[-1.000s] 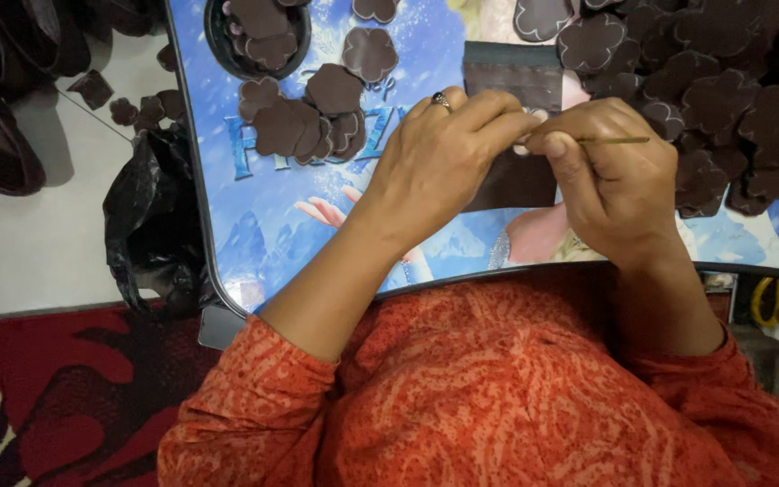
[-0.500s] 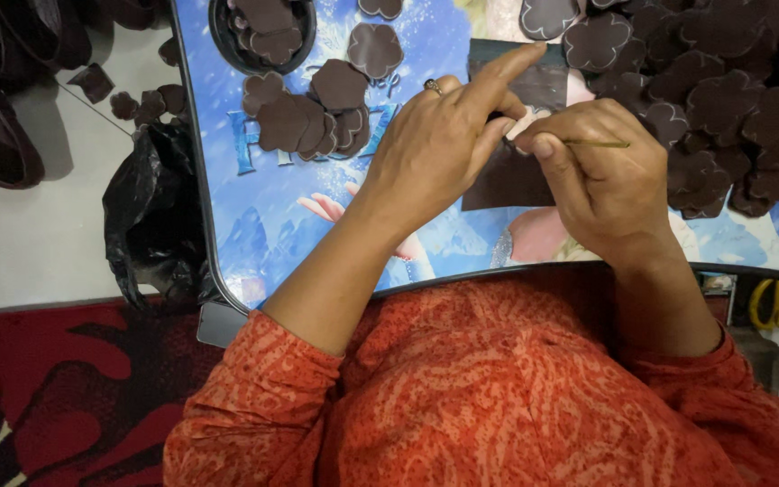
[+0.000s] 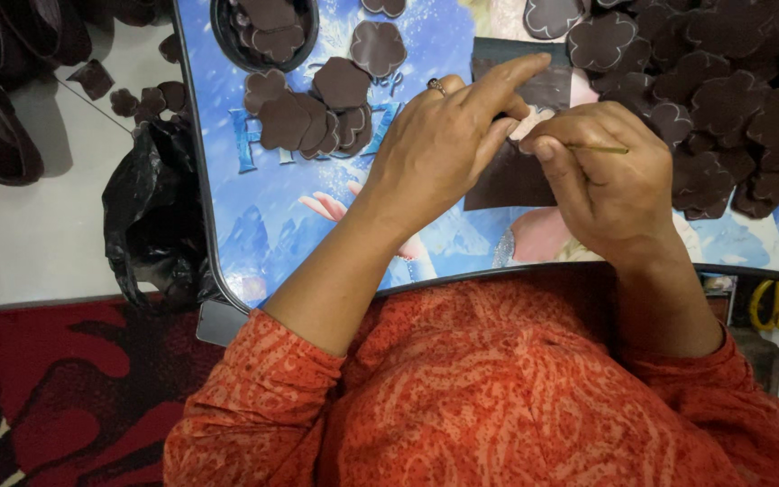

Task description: The person sits at a table covered with dark flower-shaped cutouts and assembles small flower appliqués. They hold a light flower piece on a dark backing rectangle, use a small stick to apply adhesive between the layers, press the pieces together, and set finished flowers aside with the pile of cutouts.

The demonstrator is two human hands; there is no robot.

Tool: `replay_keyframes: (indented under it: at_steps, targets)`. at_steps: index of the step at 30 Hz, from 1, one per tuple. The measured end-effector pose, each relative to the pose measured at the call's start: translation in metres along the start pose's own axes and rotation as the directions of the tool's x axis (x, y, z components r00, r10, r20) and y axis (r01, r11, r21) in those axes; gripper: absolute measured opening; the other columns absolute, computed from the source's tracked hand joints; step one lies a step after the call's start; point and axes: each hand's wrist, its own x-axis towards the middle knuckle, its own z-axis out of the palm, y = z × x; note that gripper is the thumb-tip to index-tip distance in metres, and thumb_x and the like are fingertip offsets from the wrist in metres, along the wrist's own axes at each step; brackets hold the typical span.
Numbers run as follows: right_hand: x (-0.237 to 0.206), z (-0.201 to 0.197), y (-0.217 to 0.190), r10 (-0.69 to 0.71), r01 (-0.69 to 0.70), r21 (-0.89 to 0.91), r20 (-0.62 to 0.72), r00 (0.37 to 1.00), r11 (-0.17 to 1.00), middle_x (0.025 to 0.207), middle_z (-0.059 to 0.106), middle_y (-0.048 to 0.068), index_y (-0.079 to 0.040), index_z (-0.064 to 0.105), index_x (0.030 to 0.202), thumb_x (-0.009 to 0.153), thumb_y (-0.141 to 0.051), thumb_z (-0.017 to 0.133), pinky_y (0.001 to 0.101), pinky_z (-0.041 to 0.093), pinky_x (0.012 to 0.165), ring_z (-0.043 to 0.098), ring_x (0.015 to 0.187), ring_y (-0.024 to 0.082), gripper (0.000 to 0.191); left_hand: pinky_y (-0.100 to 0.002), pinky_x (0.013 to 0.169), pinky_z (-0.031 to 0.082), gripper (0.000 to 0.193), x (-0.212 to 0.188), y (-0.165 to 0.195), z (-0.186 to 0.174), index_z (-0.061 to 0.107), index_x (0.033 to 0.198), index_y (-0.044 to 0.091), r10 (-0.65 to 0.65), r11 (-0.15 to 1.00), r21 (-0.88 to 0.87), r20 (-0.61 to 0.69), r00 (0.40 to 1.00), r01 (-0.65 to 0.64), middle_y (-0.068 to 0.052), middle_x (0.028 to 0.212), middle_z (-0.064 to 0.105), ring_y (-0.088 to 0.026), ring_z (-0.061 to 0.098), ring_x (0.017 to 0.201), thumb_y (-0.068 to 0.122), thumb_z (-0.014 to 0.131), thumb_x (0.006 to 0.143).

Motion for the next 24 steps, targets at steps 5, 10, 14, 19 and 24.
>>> replay_keyframes:
  at_steps: [5,10,14,19,24]
  targets:
    - [0.0001,0.0000,-0.0007,-0.006,0.006,0.012,-0.010,1.000,1.000,0.103,0.074,0.006,-0.001,0.072,0.103,0.117,-0.007,0.068,0.0319,0.052,0.081,0.070,0.091,0.020,0.016,-0.038,0.087,0.057,0.054,0.0006,0.0007,-0.0005,0.049,0.150,0.021,0.003,1.000,0.017,-0.009,1.000,-0.003,0.004,0.107,0.079,-0.023,0.070,0.093,0.018,0.071,0.101]
    - [0.0038,-0.0030,-0.0034,-0.032,0.032,0.013,-0.006,0.999,0.999,0.103,0.073,0.007,0.000,0.070,0.100,0.112,-0.004,0.068,0.0346,0.052,0.081,0.069,0.091,0.022,0.013,-0.039,0.086,0.057,0.052,-0.0007,0.0013,-0.0018,0.050,0.150,0.021,0.019,0.998,0.053,-0.014,1.000,-0.018,0.000,0.103,0.077,-0.025,0.069,0.090,0.020,0.072,0.103]
    - [0.0062,-0.0034,-0.0065,-0.024,0.024,0.018,0.007,1.000,1.000,0.103,0.074,0.006,-0.001,0.071,0.097,0.114,-0.004,0.068,0.0327,0.052,0.082,0.070,0.092,0.021,0.017,-0.039,0.087,0.057,0.054,-0.0016,0.0020,-0.0021,0.049,0.150,0.021,0.024,0.999,0.032,-0.030,0.999,-0.023,0.002,0.104,0.077,-0.024,0.069,0.090,0.018,0.072,0.101]
    - [0.0061,-0.0025,-0.0071,-0.043,0.043,0.020,-0.017,0.999,0.999,0.102,0.074,0.008,0.000,0.071,0.097,0.111,-0.002,0.068,0.0348,0.052,0.081,0.070,0.093,0.022,0.014,-0.039,0.086,0.057,0.053,-0.0017,0.0019,-0.0020,0.050,0.150,0.022,0.031,0.998,0.060,-0.024,0.999,-0.030,0.001,0.103,0.076,-0.024,0.068,0.089,0.020,0.073,0.102]
    - [0.0010,0.0009,0.0019,0.027,-0.016,0.105,-0.105,0.994,0.994,0.098,0.074,0.011,0.003,0.070,0.097,0.113,-0.005,0.059,0.0309,0.053,0.072,0.069,0.085,0.018,0.021,-0.039,0.089,0.056,0.053,-0.0042,0.0069,-0.0061,0.050,0.152,0.022,0.040,0.996,0.081,-0.013,0.999,-0.039,0.000,0.111,0.074,-0.024,0.065,0.092,0.020,0.071,0.103]
